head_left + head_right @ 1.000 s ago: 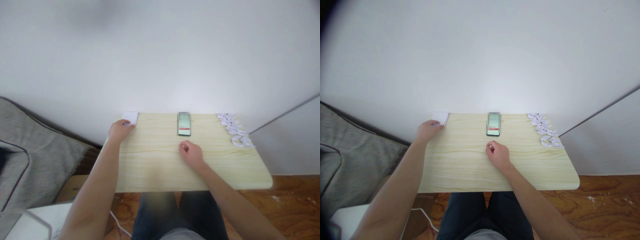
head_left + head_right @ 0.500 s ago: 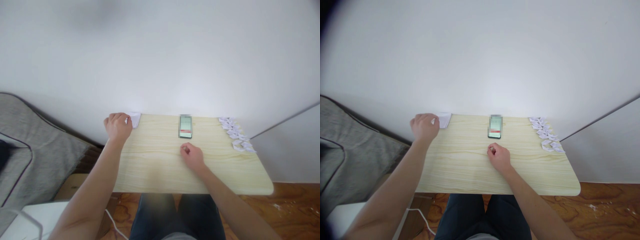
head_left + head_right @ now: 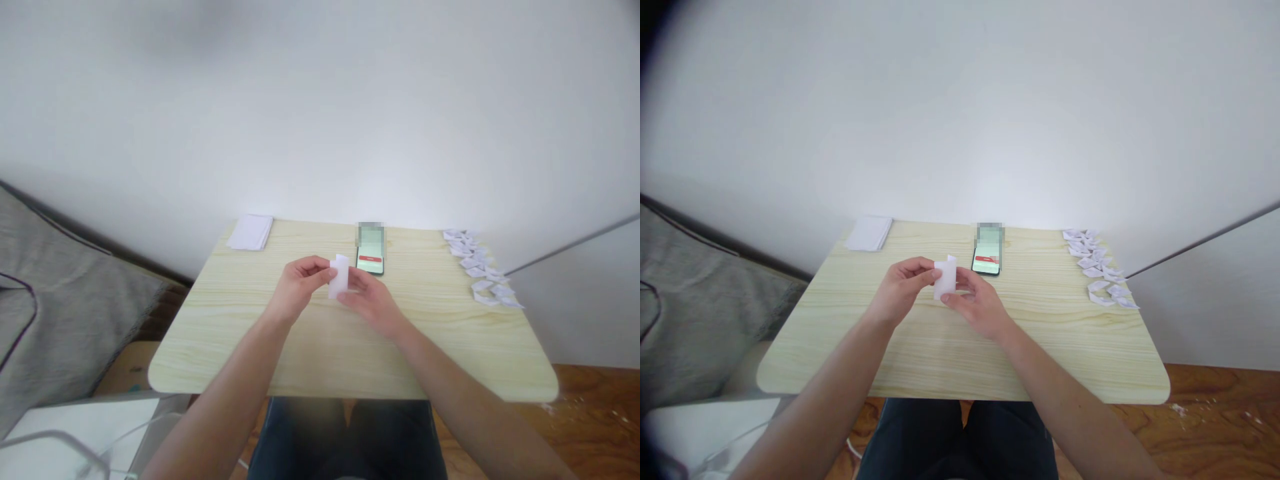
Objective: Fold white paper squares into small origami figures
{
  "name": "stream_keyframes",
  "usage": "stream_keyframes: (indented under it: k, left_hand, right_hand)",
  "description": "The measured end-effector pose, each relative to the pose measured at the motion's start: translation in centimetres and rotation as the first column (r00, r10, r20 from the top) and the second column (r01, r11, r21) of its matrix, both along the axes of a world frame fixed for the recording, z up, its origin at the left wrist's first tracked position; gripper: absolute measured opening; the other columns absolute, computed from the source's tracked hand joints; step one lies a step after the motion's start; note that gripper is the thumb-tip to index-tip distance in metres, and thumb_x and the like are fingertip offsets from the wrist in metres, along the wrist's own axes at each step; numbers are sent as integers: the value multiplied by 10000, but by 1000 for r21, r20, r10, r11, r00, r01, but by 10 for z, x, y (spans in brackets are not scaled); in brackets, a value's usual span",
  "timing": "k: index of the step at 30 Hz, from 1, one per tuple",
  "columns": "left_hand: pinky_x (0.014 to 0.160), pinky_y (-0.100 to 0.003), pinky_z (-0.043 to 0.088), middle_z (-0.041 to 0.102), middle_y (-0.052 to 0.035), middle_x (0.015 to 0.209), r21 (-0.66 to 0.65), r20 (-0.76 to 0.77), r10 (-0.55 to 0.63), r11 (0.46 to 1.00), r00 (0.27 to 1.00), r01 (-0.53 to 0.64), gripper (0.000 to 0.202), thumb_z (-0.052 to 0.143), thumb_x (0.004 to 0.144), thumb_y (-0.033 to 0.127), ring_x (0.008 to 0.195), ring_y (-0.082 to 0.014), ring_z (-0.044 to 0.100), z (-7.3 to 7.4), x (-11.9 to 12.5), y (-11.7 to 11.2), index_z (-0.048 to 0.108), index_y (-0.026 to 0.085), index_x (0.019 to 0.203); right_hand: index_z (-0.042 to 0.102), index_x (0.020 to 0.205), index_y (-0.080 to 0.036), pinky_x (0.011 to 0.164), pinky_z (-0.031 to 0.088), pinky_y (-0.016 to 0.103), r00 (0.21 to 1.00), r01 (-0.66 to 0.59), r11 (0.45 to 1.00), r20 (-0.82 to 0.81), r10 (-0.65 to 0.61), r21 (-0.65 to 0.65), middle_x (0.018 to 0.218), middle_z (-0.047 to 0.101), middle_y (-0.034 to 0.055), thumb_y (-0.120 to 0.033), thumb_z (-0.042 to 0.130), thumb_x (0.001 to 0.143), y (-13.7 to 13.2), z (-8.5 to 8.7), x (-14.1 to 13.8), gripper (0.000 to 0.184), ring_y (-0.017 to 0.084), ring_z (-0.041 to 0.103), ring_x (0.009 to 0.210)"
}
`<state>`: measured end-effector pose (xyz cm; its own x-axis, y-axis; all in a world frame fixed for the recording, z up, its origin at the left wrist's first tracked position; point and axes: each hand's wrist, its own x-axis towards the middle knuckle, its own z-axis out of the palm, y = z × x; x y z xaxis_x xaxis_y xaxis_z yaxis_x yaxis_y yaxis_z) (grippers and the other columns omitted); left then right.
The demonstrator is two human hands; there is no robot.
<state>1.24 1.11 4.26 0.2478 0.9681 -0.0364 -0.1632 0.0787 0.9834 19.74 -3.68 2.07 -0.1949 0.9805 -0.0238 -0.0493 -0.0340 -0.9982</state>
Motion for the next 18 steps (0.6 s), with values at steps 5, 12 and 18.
stream_keyframes:
  k: [5,12,18]
  left_hand:
    - [817,-305,517,753,-29,881,-11,15,-69,998,998,69,154,856,762,300,819,-158,656,-16,3,9,791,198,857]
    - [815,-295,489,683,-25,899,56,-28,-118,991,993,120,105,824,805,293,877,-163,616,-28,5,13,795,211,864]
    - [711,-275,468,671,-17,776,-12,-75,-163,987,984,162,186,783,843,364,734,-143,583,-37,6,10,758,180,821]
  right_hand:
    - [701,1188,-231,817,624,361,988,-4,987,-152,-21,-160,1049,788,61,-401,803,827,16,-11,8,412,208,756,936]
    - [733,1131,-224,785,633,360,983,-59,982,-181,26,-179,1006,776,48,-426,780,851,21,-16,22,348,196,736,889]
    - [731,1093,-243,716,600,308,996,-21,994,-87,11,-108,967,767,28,-414,750,882,14,-19,23,272,183,713,846]
